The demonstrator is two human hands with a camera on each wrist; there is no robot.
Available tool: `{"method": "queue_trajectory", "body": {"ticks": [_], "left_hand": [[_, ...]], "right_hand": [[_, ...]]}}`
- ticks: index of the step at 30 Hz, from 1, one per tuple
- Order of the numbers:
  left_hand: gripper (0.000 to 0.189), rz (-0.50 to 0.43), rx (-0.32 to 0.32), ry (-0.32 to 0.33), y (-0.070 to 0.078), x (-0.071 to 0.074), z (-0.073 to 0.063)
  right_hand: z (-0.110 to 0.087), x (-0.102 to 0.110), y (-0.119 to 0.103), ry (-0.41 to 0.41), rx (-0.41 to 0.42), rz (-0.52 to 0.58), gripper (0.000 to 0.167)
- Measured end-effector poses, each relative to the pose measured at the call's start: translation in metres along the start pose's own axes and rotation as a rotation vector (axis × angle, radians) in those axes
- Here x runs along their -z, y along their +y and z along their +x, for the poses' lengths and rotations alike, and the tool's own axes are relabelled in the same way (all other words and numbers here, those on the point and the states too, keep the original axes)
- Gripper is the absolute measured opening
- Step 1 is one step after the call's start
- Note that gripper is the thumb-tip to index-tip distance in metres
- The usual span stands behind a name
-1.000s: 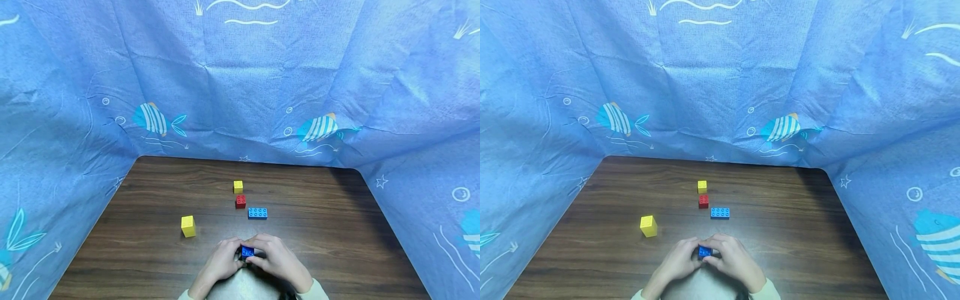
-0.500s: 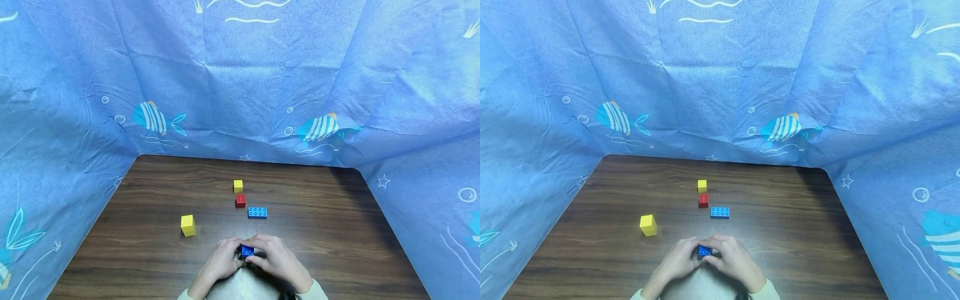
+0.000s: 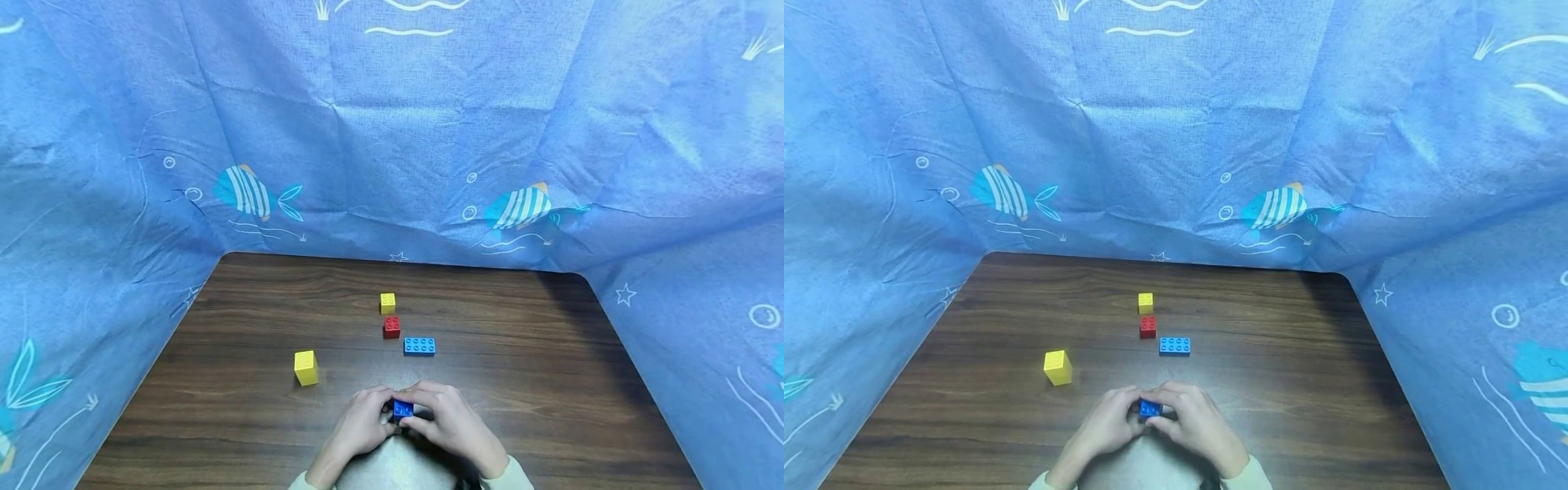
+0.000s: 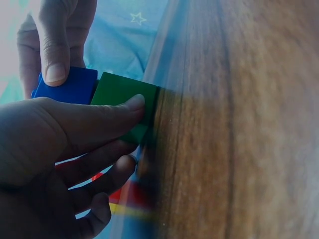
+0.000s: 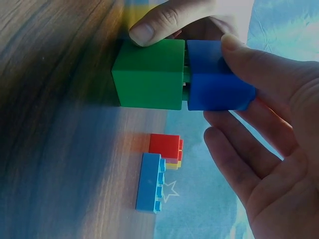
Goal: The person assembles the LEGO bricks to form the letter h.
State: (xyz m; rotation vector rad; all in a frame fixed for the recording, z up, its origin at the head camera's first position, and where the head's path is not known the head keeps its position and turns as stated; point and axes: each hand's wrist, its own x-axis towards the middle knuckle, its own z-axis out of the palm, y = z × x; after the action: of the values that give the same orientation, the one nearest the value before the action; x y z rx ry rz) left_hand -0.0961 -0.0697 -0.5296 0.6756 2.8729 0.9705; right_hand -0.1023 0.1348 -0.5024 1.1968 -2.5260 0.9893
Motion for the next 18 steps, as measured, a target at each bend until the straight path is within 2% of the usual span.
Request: {"method": "queue_trajectory", "body": {"ticks": [6,12,18], "left_hand": [[0.035,0.002,-0.003,0.003,0.0004,0.0006,-0.0004],[0.034,-0.018,0.01,-0.009,0.001,0.0015,0.0008],[0.033,-0.033,0.023,-0.03,0.0009,0.0007,0.0007]], "right_hand": [[-0.0005,-0.0012,-0.0005,0.008,-0.002,-0.015,0.039],[-0.0022,0.0006,-0.0012,-0.009,-0.068,0.022,0.04],[-0.004,0.0006,-0.0009,-0.026,-0.091,0.041,0.04]]}}
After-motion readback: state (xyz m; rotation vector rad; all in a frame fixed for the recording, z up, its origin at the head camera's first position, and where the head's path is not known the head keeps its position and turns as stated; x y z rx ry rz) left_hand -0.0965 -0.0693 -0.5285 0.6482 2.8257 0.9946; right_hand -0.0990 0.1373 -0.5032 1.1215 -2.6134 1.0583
